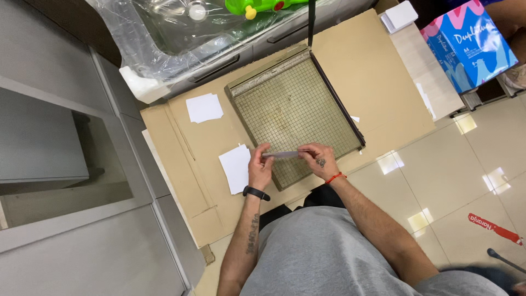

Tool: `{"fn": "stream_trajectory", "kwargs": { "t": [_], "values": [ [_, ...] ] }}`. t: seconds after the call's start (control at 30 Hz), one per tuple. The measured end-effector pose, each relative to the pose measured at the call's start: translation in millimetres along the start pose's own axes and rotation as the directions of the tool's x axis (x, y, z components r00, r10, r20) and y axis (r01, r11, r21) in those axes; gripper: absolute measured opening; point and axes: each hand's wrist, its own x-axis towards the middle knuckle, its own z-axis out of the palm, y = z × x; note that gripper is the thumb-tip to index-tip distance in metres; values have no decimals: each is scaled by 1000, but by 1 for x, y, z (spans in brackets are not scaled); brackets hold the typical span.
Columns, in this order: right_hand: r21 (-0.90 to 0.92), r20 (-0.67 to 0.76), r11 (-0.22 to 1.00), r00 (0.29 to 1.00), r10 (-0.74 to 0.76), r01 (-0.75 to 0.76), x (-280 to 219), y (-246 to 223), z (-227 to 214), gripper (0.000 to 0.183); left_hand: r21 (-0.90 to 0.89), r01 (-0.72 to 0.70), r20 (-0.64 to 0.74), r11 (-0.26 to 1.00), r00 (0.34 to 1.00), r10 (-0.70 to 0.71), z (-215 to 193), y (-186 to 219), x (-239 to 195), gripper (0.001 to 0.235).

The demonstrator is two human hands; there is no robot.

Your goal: The person repeatedly folds small white paper sheets in half and cuts them using a paper trimmer. The cut pieces are stacked on the table next to the trimmer.

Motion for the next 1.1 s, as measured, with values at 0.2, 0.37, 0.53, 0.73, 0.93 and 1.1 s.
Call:
{"fn": "stream_trajectory", "kwargs": {
  "t": [0.2,0.37,0.53,0.73,0.93,1.1],
  "values": [
    [31,4,988,988,154,-154,-6,45,5,17,-255,194,126,947,978,-167,28,-50,14,26],
    [371,108,833,910,401,-411,-13,124,25,22,-398,220,173,891,971,-163,47,-85,27,20],
    [411,123,815,911,394,-408,-12,156,34,19,-420,213,187,882,972,-146,52,-104,34,19],
    [405,126,828,920,370,-389,-11,168,27,20,-472,231,172,851,971,-168,60,-128,34,24],
    [172,51,948,964,262,-267,-13,137,-13,28,-729,364,230,580,928,-294,51,-74,18,38],
    [251,90,950,982,167,-184,-12,91,-51,51,-722,540,458,433,842,-287,53,-37,4,36]
  ]
}}
